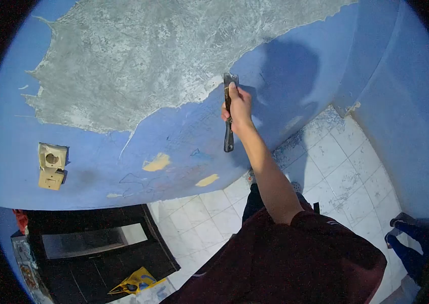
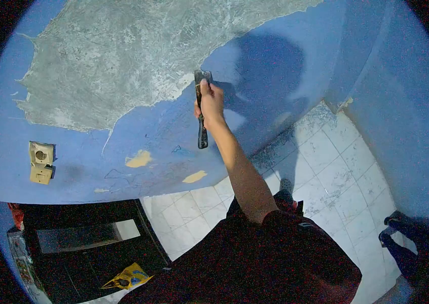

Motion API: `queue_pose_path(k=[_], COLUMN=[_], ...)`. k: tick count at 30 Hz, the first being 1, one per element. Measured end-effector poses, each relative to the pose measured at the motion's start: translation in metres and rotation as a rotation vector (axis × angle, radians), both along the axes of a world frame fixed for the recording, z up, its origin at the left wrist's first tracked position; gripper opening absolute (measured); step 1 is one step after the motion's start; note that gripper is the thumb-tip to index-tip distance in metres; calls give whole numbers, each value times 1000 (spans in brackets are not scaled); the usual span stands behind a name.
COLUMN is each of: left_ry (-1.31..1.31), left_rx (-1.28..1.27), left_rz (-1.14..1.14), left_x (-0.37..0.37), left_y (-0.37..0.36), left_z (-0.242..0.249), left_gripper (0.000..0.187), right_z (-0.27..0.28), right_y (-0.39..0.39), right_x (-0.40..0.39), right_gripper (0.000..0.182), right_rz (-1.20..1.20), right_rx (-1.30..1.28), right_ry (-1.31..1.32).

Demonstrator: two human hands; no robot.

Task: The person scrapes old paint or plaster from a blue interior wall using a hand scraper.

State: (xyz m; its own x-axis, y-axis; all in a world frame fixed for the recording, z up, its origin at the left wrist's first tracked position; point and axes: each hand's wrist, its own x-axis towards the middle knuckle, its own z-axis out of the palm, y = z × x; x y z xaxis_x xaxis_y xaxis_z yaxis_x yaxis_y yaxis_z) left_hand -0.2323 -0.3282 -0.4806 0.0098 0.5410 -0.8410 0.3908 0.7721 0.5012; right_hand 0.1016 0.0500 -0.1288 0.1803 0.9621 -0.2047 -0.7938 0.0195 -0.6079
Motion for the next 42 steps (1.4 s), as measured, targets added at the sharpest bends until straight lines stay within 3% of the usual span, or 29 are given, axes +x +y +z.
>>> queue_pose_path(k=[10,15,17,19,22,23,25,27,28,33,35,37,42], left_ry=[-51,134,107,252,-12,-183,-390,-472,-470,-136,-191,-245,-254], left_rx=[-16,173,105,321,930,1152,1258,1378,1383,1515,1503,1421,1336], left_rz=[83,-128,-46,-128,257,233,461,473,477,1,10,-124,-38], left_x=[-39,7,17,37,123,132,171,196,203,222,229,232,241], left_y=[7,50,66,105,183,204,238,262,270,297,295,294,302], left_z=[-27,67,79,97,222,252,322,366,380,417,430,441,444], left_gripper=[31,34,36,35,39,37,36,36,36,31,28,17,18], right_z=[2,20,20,19,22,26,32,36,39,47,48,49,50], right_y=[6,4,3,-1,-11,-16,-15,-13,-12,-13,-11,-10,-8], right_x=[-7,4,3,0,-22,-27,-33,-35,-35,-28,-25,-21,-18], right_gripper=[37,37,38,38,39,40,37,36,35,35,34,33,31], right_rz=[-82,-89,-78,-72,124,131,105,76,36,43,60,72,69], right_rx=[8,37,49,59,-26,-5,-3,-32,-58,-129,-130,-140,-123], right_ry=[-72,13,68,119,409,465,581,595,606,666,707,712,733])
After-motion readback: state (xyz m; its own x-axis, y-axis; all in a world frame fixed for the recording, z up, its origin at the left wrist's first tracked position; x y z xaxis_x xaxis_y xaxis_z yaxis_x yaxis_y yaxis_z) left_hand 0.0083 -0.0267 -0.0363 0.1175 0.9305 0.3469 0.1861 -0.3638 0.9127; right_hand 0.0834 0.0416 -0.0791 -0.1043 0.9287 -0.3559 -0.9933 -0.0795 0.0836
